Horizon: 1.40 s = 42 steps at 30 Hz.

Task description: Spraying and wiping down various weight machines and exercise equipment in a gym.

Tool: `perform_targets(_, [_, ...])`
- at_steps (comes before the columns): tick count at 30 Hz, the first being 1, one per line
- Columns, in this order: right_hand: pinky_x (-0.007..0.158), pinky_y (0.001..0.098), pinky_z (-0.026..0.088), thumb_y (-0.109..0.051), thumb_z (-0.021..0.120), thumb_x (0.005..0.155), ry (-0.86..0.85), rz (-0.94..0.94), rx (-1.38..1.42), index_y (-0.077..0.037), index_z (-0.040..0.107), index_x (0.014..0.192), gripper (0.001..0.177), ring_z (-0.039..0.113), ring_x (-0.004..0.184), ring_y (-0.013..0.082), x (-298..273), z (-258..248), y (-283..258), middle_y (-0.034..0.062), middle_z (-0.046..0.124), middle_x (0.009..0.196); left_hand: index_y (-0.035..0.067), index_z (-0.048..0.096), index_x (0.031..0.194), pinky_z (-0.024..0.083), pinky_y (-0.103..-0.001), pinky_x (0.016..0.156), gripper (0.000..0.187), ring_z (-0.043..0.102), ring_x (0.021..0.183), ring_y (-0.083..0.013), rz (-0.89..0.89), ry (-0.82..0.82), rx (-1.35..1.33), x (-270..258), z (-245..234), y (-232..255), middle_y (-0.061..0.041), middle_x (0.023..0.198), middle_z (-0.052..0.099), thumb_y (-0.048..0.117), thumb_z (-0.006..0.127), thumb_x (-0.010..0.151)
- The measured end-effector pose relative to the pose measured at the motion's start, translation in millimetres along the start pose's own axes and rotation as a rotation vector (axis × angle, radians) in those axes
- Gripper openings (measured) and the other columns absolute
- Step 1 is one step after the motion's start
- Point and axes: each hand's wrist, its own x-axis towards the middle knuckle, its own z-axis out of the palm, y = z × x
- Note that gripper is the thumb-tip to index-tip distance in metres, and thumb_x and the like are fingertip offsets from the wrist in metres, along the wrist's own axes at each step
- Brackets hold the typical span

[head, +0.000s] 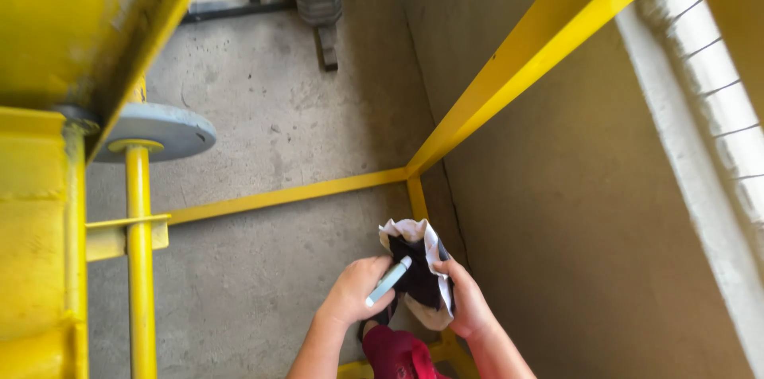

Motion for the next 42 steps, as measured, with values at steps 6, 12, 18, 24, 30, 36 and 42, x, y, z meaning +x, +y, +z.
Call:
perform_targets(6, [0.085,0.0456,0.060,-0.028,0.054,0.088,0.124,0.208,0.199,0.006,0.065,0.118,0.047,0.073,0.089,0.0322,-12,4,-28,0.0203,0.075,0.102,0.005,0.064,0.086,0.055,-0.049,0.077,0.020,0.067,0.085,-0.0415,-0.038,-0.156,0.054,22,-34,44,-0.018,0.084,0.070,0.017,0.070,0.071])
perform_targets(12, [0.086,0.0474,0.059,-0.030,0.052,0.090,0.219,0.122,0.298,0.004,0.065,0.116,0.045,0.072,0.088,0.0305,-42,42,-73,0.0177,0.075,0.101,0.011,0.068,0.088,0.056,-0.045,0.076,0.021,0.070,0.082,-0.0363,-0.104,-0.283,0.033,54,-76,98,-0.013,0.081,0.071,0.022,0.073,0.070])
perform_targets(18, [0.083,0.0530,0.058,-0.040,0.050,0.084,0.127,0.131,0.331,0.000,0.065,0.116,0.053,0.071,0.091,0.0330,-79,80,-109,0.0174,0.074,0.102,0.009,0.067,0.085,0.054,-0.047,0.075,0.025,0.068,0.085,-0.0376,0.094,-0.254,0.173,59,-111,147,-0.015,0.083,0.072,0.022,0.078,0.068])
perform_targets(24, [0.087,0.0535,0.057,-0.042,0.054,0.086,-0.051,0.023,0.363,-0.003,0.062,0.120,0.052,0.068,0.096,0.0329,-98,112,-138,0.0152,0.070,0.107,0.005,0.066,0.087,0.054,-0.046,0.074,0.028,0.068,0.085,-0.0387,0.202,-0.175,0.198,66,-151,180,-0.017,0.086,0.071,0.024,0.078,0.069])
perform_targets(30, [0.091,0.0524,0.057,-0.035,0.051,0.086,-0.071,0.072,0.405,-0.001,0.062,0.120,0.050,0.071,0.096,0.0323,-122,130,-144,0.0168,0.072,0.105,0.005,0.065,0.089,0.056,-0.044,0.074,0.028,0.071,0.082,-0.0356,0.030,-0.298,0.195,42,-185,225,-0.017,0.085,0.072,0.024,0.075,0.072])
perform_targets(36, [0.091,0.0511,0.058,-0.031,0.054,0.090,-0.117,-0.092,0.358,0.006,0.061,0.121,0.048,0.072,0.094,0.0334,-140,154,-166,0.0202,0.071,0.105,0.006,0.065,0.087,0.058,-0.043,0.072,0.023,0.073,0.078,-0.0349,0.170,-0.249,0.057,51,-212,255,-0.016,0.082,0.074,0.023,0.072,0.074])
perform_targets(42, [0.087,0.0462,0.060,-0.035,0.055,0.088,-0.123,-0.213,0.314,0.006,0.063,0.117,0.051,0.074,0.090,0.0318,-168,177,-186,0.0208,0.074,0.101,0.005,0.062,0.091,0.056,-0.046,0.071,0.026,0.069,0.080,-0.0411,0.372,-0.263,0.136,71,-239,282,-0.018,0.082,0.072,0.022,0.073,0.075])
